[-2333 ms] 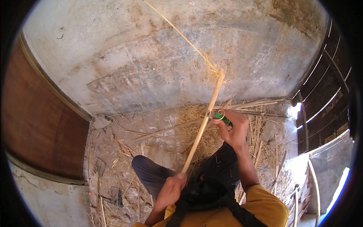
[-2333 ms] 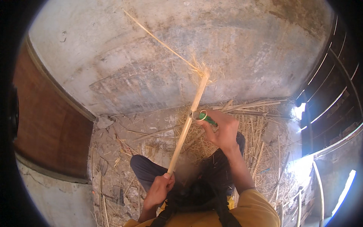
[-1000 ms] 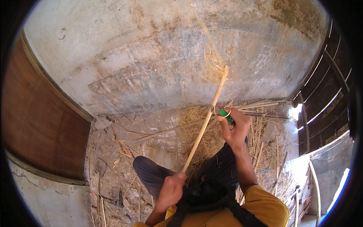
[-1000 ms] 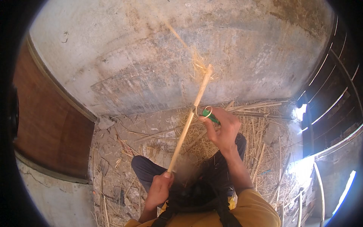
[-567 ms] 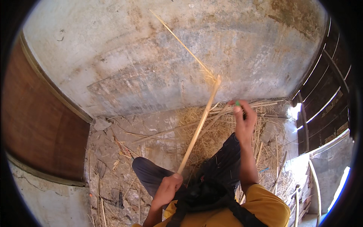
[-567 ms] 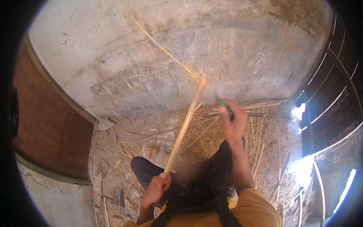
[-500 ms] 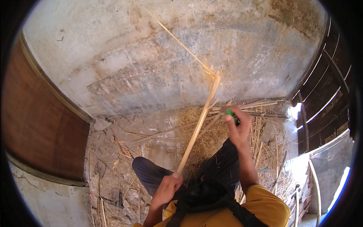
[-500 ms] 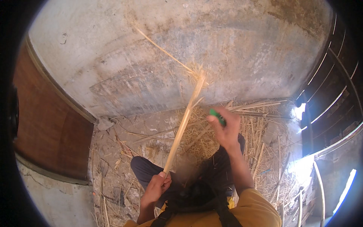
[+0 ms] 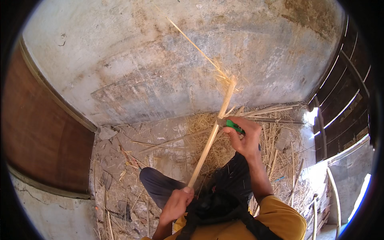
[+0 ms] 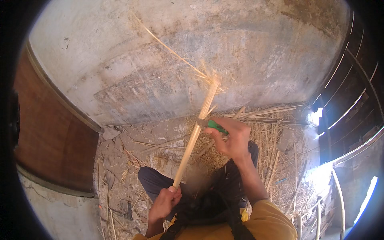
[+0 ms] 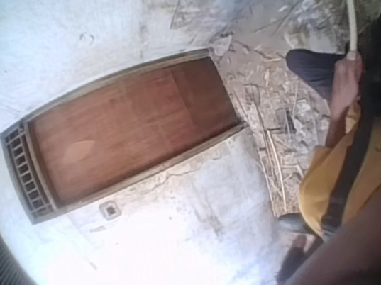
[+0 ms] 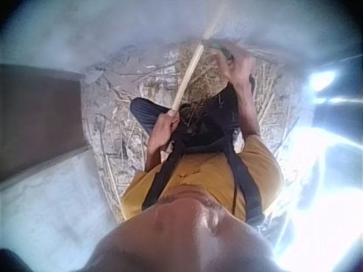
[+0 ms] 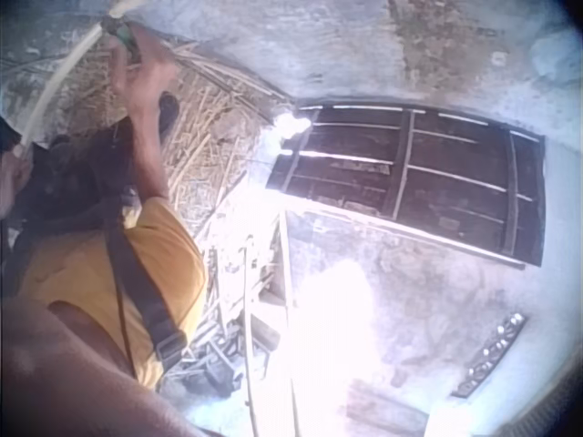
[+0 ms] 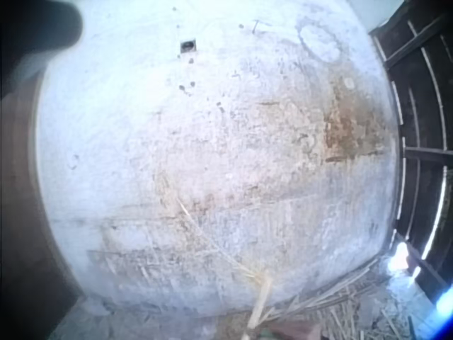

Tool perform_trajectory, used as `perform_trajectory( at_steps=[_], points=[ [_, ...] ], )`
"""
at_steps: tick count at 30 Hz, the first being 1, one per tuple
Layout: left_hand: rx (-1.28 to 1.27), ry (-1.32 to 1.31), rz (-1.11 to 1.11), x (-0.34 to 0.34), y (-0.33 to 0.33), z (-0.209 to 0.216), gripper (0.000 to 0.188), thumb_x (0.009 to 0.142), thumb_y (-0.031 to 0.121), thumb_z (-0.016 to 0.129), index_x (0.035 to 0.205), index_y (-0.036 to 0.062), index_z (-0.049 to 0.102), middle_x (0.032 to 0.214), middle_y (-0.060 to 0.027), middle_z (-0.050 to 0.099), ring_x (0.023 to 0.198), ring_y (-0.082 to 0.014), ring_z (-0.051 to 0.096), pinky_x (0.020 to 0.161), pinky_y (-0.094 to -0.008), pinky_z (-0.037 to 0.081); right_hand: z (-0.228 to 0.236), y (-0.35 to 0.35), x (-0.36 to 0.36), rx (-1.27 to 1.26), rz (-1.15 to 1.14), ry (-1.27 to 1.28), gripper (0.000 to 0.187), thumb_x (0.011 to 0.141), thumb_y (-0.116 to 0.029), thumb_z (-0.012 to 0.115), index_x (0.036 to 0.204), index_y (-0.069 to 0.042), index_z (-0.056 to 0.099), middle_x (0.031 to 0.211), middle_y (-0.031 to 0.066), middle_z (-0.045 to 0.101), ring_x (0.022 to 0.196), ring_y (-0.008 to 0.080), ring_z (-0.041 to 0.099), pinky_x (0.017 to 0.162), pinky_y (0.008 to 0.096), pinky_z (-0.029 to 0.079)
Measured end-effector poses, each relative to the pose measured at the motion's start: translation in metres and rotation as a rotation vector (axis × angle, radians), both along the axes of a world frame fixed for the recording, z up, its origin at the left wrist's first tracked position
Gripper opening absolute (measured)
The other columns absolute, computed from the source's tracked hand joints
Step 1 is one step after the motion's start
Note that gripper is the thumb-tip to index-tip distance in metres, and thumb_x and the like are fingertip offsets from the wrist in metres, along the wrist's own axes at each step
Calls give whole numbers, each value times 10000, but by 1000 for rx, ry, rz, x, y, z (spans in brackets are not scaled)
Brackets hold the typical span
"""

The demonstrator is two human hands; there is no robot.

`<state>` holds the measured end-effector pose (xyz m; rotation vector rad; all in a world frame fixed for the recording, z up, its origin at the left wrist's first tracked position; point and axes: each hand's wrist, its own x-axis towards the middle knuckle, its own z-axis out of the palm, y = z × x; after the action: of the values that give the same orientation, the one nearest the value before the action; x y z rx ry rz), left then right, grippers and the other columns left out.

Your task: The person uses a knife to shave thin strips from a length of bamboo, creating a frayed end.

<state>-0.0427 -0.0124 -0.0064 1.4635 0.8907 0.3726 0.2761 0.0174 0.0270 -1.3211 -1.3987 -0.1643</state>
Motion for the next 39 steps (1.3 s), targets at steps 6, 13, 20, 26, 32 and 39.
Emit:
perform_trajectory(
  at_steps=[6, 13, 20, 26, 32, 39],
  points=[
    [-15, -11, 4, -3, -8, -5, 535, 1174, 320, 335, 759, 7, 459, 606, -57, 388, 553, -202, 359, 565, -389, 331, 5, -1, -1, -21, -25, -37, 279, 847, -218, 907, 1027, -28, 811, 896, 128, 807, 779, 290, 795, 690, 351, 615],
    [183, 21, 65, 7, -16, 1, 518, 1185, 401, 329, 809, 67, 455, 680, 36, 354, 599, -89, 315, 541, -306, 257, 0, 3, -5, 26, -86, -56, 290, 840, -240, 913, 1020, -36, 811, 871, 122, 799, 744, 281, 782, 658, 350, 594],
    [-258, -135, 35, -7, -2, -17, 459, 1166, 269, 414, 826, -24, 513, 619, -100, 421, 576, -210, 458, 573, -412, 385, 3, 4, -6, 66, -121, -93, 297, 834, -259, 920, 1016, -51, 812, 813, 101, 768, 667, 265, 734, 606, 342, 549],
    [332, 116, 73, 5, -10, 14, 482, 1184, 300, 365, 843, 7, 538, 615, -47, 437, 562, -165, 442, 553, -385, 376, 5, 4, -5, 56, -143, -92, 291, 836, -254, 918, 1022, -58, 810, 790, 93, 752, 639, 259, 710, 586, 343, 524],
    [-20, -58, 19, -6, -6, -9, 496, 1187, 300, 354, 829, 6, 533, 614, -41, 443, 524, -160, 440, 523, -363, 362, 6, 4, -5, 81, -133, -112, 292, 846, -269, 911, 1025, -62, 810, 783, 87, 746, 633, 251, 702, 587, 335, 520],
    [-5, -60, 25, -4, -9, -3, 496, 1197, 301, 336, 825, 13, 493, 640, -4, 393, 584, -121, 374, 554, -326, 329, 8, 2, -6, 78, -145, -119, 285, 856, -272, 901, 1022, -60, 811, 783, 83, 747, 644, 247, 712, 596, 326, 525]
  ],
)
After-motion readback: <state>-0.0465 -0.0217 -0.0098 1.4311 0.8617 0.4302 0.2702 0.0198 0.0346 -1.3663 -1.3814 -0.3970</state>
